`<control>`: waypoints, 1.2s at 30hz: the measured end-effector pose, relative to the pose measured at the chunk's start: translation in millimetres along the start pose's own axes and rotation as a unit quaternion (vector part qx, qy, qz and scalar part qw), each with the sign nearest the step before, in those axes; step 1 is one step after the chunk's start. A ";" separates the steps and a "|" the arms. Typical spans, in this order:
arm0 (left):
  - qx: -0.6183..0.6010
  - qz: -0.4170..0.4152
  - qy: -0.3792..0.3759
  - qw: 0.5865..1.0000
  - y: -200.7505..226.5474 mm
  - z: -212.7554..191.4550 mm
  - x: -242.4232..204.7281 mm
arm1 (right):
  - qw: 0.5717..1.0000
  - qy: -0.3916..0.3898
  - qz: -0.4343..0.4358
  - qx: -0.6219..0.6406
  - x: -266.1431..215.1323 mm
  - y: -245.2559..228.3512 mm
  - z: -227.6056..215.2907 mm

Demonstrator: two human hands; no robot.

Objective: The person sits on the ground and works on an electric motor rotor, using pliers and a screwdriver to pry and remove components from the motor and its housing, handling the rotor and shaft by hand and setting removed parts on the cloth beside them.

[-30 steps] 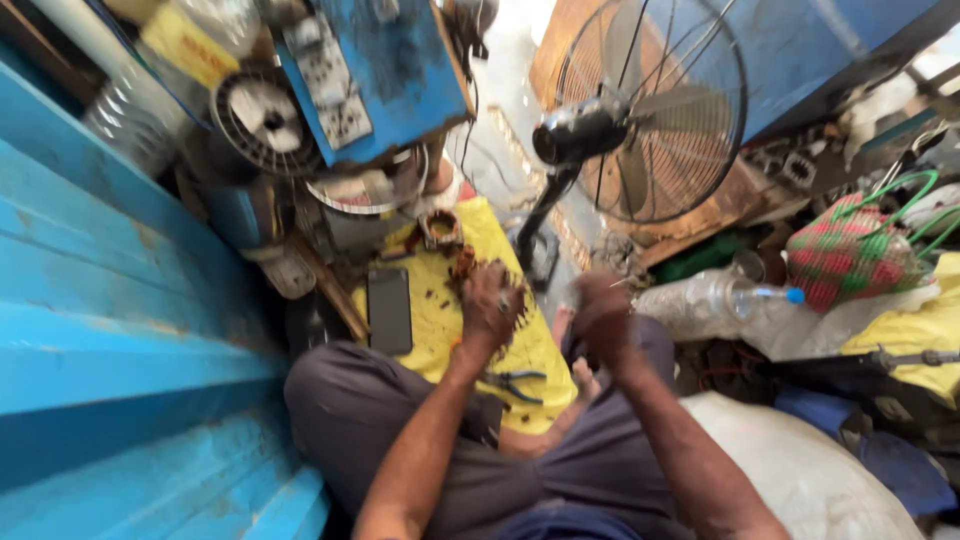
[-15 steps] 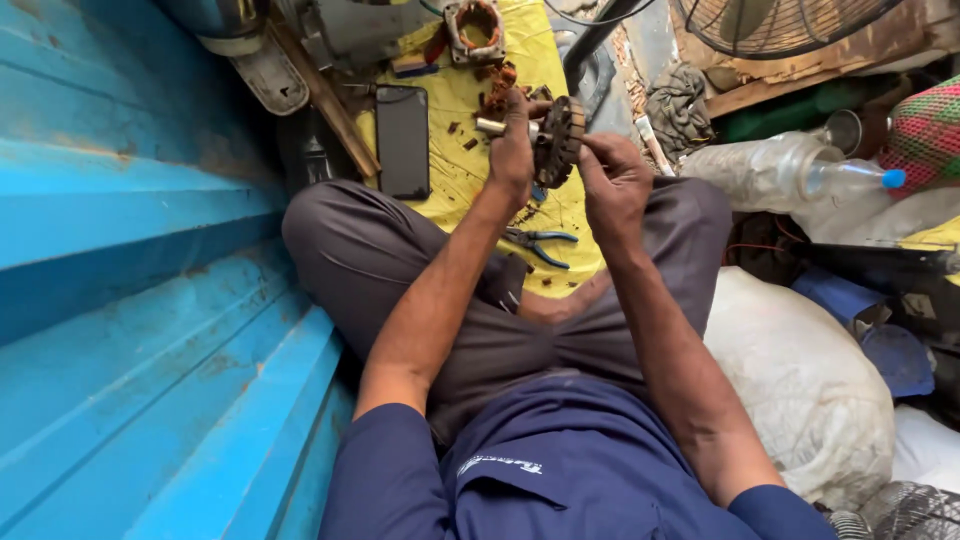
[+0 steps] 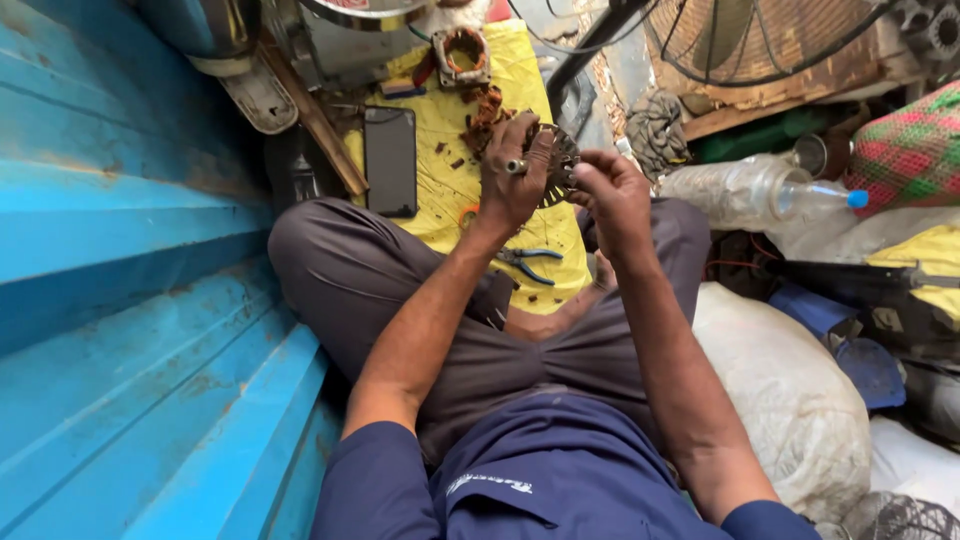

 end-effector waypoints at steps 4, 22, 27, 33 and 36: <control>0.045 0.005 -0.030 0.999 9.0 0.9 -6.7 | 0.990 0.040 -0.043 -0.129 8.9 23.4 -9.3; 0.243 0.247 0.012 0.938 -52.2 41.5 -21.5 | 0.997 -0.013 -0.065 0.043 49.6 85.5 -77.6; -0.034 -0.069 -0.051 0.996 -39.1 23.2 -14.1 | 0.988 0.009 0.030 0.152 23.0 90.0 -37.2; 0.039 0.014 -0.100 0.994 -174.6 60.4 -29.5 | 0.991 0.108 -0.085 -0.001 41.2 125.7 -76.4; 0.112 0.100 -0.135 0.979 -261.5 72.2 -71.6 | 0.977 0.199 -0.063 -0.041 38.3 130.6 -129.7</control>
Point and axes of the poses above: each hand's wrist, its own x-axis towards the middle knuckle, its own z-axis out of the palm, y = z × x, the point moved 9 cm from there along x, towards the middle knuckle, and after that the axes turned 8 degrees about -x, right-handed, at the moved point
